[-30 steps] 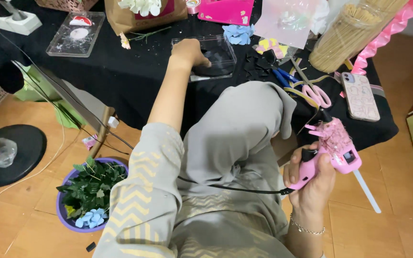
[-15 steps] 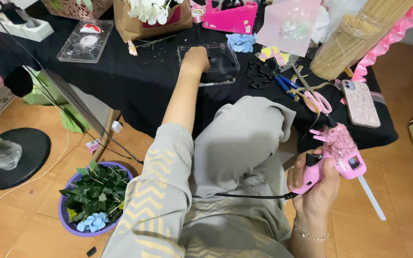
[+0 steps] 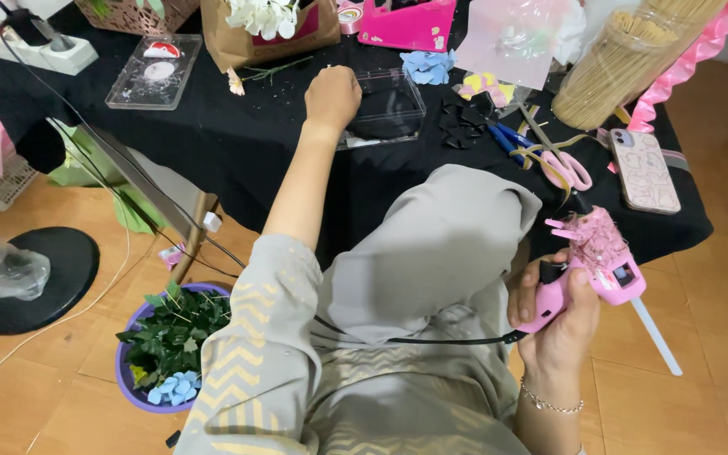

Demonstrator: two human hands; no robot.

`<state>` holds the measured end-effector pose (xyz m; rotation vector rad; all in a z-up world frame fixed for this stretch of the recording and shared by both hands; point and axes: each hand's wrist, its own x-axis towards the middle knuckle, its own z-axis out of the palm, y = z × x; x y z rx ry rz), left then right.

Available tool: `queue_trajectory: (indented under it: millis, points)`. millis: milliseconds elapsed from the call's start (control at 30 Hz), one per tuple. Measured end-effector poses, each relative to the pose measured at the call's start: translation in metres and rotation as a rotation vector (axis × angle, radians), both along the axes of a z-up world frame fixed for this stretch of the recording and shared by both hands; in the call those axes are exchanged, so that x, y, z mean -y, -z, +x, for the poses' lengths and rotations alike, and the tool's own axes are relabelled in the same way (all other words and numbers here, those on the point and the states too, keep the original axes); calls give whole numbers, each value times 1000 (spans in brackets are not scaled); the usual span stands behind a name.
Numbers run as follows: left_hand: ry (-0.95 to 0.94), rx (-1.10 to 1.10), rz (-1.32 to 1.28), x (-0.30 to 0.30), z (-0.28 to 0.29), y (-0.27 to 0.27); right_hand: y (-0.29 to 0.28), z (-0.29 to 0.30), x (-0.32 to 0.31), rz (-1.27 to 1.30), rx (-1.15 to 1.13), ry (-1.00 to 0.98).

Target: The person uses a pink hot glue gun to apply adhesive to small black fabric pieces. They hold the fabric in their left hand and the glue gun in their right, repeatedly applying glue to the edges of the material while seated.

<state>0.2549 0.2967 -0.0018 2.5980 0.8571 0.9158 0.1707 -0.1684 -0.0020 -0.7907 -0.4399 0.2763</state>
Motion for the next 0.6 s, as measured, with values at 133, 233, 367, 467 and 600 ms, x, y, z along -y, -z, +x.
queue_trajectory:
  millis: [133,233,367,467,600]
  points:
    - [81,2,-20,12,-14,-6,-1,-2,0,-50,-33,21]
    - [74,-26,-18,21,-21,-7,0,-3,-1,-5,-29,-20]
    - [125,190,-107,55,-48,-34,2,-3,-2,-7,-33,-36]
    - [264,559,-453,86,-66,-45,5,-2,-2,7,-48,-70]
    - [476,1043,-977,168,-148,-68,37,16,-2,41,76,-115]
